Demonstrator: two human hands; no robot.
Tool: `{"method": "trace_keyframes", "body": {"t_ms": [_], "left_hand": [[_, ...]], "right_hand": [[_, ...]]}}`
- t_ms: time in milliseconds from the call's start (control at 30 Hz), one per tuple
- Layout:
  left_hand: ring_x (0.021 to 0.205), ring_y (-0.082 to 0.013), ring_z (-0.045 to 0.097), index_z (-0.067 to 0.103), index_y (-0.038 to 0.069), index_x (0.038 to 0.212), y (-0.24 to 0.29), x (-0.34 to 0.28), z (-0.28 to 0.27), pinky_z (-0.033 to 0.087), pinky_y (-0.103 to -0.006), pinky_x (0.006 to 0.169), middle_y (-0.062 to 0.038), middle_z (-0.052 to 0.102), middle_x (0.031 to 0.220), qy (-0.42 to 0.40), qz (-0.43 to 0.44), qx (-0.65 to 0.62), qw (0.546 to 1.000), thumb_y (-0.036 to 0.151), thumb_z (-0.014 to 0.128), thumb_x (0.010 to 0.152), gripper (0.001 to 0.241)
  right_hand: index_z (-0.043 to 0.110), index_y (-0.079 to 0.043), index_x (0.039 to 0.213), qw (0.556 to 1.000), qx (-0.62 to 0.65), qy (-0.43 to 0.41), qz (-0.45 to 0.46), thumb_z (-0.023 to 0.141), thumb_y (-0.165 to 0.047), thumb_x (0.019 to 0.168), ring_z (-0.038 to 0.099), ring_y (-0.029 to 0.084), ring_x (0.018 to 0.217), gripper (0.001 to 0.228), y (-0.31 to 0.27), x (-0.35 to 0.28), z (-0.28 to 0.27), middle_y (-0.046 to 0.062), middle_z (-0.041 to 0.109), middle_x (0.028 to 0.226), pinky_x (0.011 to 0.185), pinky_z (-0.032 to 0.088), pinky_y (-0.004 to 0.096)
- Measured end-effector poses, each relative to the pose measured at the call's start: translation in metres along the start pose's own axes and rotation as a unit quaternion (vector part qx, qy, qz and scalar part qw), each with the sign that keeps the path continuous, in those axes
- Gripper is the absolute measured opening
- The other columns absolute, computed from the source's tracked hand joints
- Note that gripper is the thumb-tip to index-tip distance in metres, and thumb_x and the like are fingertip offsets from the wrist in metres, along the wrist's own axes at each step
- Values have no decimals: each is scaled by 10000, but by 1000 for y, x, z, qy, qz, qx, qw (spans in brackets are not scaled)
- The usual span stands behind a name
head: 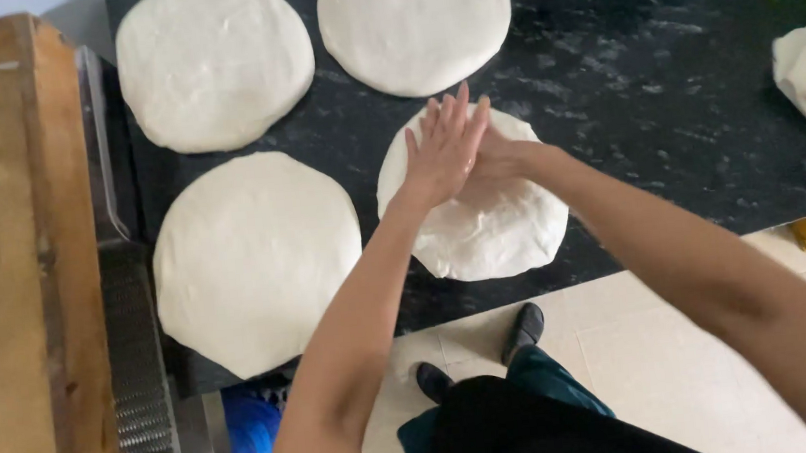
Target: Portioning and shaping dough on a kitchen counter using a dough scraper and a weighing scale.
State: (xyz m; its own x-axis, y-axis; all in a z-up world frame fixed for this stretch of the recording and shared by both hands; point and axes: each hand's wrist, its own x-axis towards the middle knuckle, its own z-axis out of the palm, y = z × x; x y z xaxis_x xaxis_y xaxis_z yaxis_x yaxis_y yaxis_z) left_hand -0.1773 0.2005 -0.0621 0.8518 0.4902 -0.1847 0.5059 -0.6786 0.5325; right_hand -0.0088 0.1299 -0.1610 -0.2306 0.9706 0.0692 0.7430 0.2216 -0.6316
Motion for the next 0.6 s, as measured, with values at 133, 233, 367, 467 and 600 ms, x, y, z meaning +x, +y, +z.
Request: {"method": "trace_keyframes", "body": {"t_ms": [133, 233, 367, 467, 600], "left_hand": [[1603, -261, 23, 30, 244, 1662, -11, 36, 30, 15, -633, 1254, -55, 17, 1738, -73, -4, 15, 997, 698, 74, 1017, 790], [1604, -326, 18, 50, 167, 1663, 20, 13, 15, 27, -618, 1268, -123, 20, 1735, -52, 25, 77, 995, 659, 110, 1036, 799], [1602, -329, -63, -24, 195, 1662, 21, 34, 22, -24, -617, 1269, -113, -45, 1737, -64, 29, 68, 995, 701, 99, 1003, 840], [1588, -312, -122, -4, 200, 1661, 7, 50, 39, -66, -567, 1273, -85, -93, 1729, -113, -5, 50, 992, 742, 36, 970, 879], [1575, -465, 21, 78, 150, 1653, -30, 40, 53, 95, -639, 1267, -260, 17, 1696, 49, 105, 104, 988, 257, 368, 1088, 645]], "right_hand": [[315, -178, 1620, 897, -409, -86, 142, 448, -548, 883, -139, 384, 1616, 835, -22, -30, -9, 38, 126, 1759, 1269, -45, 655], [250, -162, 1649, 927, -319, -33, 193, 411, -425, 926, -136, 359, 1607, 786, -44, -40, -18, 36, 84, 1761, 1238, -33, 669], [182, -204, 1656, 942, -210, -32, 259, 381, -399, 973, -90, 363, 1583, 738, -44, -35, -34, 26, 53, 1747, 1211, 8, 700], [160, -200, 1664, 934, -266, -51, 233, 423, -410, 919, -204, 335, 1586, 818, 0, -43, -28, 13, -56, 1765, 1215, -52, 674], [214, -276, 1661, 959, -119, -77, 246, 337, -575, 978, -145, 381, 1567, 755, -2, -1, -37, 6, -58, 1754, 1120, 7, 817]]}}
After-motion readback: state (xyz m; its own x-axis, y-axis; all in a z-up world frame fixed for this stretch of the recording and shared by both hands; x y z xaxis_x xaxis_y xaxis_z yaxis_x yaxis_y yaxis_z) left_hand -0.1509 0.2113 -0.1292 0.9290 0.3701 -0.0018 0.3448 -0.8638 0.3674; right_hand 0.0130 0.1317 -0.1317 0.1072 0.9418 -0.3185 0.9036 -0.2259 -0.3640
